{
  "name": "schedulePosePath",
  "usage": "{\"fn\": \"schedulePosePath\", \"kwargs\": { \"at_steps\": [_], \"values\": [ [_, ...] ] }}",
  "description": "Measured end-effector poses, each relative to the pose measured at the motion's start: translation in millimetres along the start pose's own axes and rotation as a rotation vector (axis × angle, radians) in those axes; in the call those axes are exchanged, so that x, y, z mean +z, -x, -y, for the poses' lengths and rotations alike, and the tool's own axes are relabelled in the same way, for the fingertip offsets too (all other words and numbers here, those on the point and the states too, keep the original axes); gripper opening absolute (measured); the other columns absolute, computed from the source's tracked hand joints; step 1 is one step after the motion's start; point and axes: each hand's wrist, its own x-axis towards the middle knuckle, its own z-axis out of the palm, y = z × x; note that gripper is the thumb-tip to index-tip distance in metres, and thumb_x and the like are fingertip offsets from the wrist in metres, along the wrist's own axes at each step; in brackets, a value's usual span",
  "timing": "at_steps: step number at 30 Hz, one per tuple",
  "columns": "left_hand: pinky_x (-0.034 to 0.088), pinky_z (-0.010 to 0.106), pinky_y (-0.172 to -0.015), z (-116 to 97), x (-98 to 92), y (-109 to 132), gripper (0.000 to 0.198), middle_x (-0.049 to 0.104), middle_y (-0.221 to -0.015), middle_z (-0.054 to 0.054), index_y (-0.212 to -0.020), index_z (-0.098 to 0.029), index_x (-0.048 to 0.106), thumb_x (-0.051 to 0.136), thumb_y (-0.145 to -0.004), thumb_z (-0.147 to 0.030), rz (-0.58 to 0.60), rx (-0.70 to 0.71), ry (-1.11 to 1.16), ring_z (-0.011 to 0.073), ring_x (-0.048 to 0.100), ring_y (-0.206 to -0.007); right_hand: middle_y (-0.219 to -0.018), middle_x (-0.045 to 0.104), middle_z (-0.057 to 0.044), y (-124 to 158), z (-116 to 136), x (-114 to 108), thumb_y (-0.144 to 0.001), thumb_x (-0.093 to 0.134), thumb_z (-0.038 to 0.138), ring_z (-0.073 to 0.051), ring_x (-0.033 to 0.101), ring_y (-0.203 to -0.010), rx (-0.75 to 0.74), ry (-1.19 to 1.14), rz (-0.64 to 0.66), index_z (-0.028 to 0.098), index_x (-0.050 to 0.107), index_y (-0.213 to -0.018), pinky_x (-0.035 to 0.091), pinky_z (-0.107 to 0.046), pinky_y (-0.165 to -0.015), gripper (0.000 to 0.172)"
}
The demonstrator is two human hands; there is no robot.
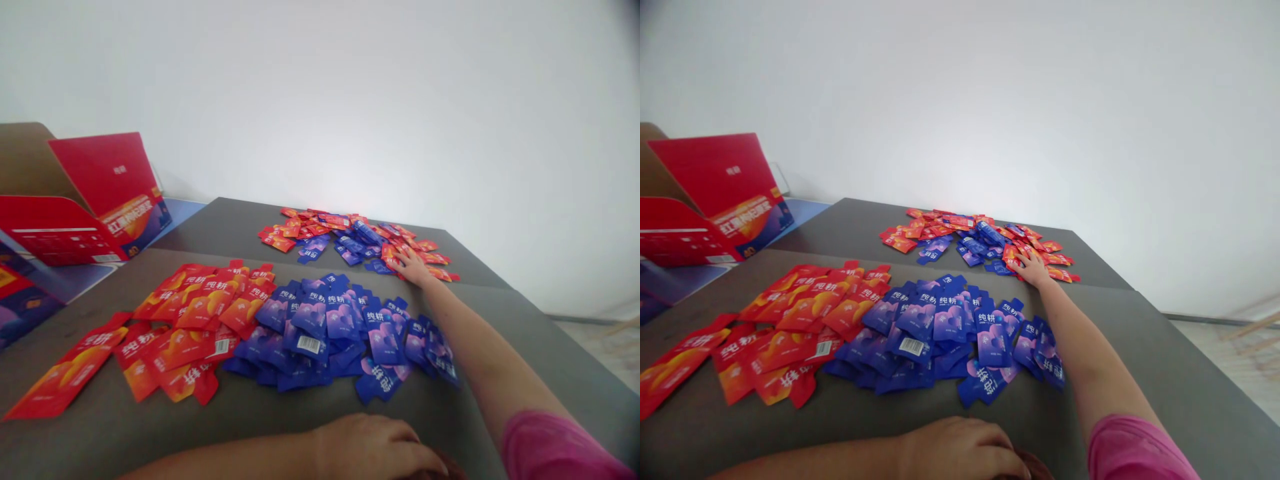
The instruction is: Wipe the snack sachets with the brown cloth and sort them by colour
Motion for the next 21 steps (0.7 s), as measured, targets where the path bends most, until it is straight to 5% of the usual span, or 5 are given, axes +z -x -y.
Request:
{"fn": "schedulePosePath", "kwargs": {
  "at_steps": [10,21],
  "values": [
    [0.051,0.032,-0.082,-15.0,-9.4,4.3,0.059,0.060,-0.118,0.007,-0.132,-0.028,0.042,0.060,-0.078,-0.043,-0.049,-0.031,-0.023,0.0252,0.064,-0.099,-0.150,0.037,-0.007,78.4,-33.5,-9.8,-0.090,0.044,0.055,-0.031,0.034,-0.137,0.002,0.008,-0.029,0.029,0.050,-0.136,0.030,-0.050,-0.110,0.054],
    [0.046,0.033,-0.092,-15.3,-12.3,5.7,0.057,0.061,-0.118,0.007,-0.127,-0.024,0.047,0.066,-0.074,-0.035,-0.137,-0.019,0.030,0.0243,0.059,-0.107,-0.147,0.042,-0.011,118.1,-42.1,-30.8,-0.095,0.038,0.028,-0.028,0.048,-0.126,0.060,0.051,-0.106,0.025,0.044,-0.140,0.040,-0.044,-0.103,0.046]
  ]
}}
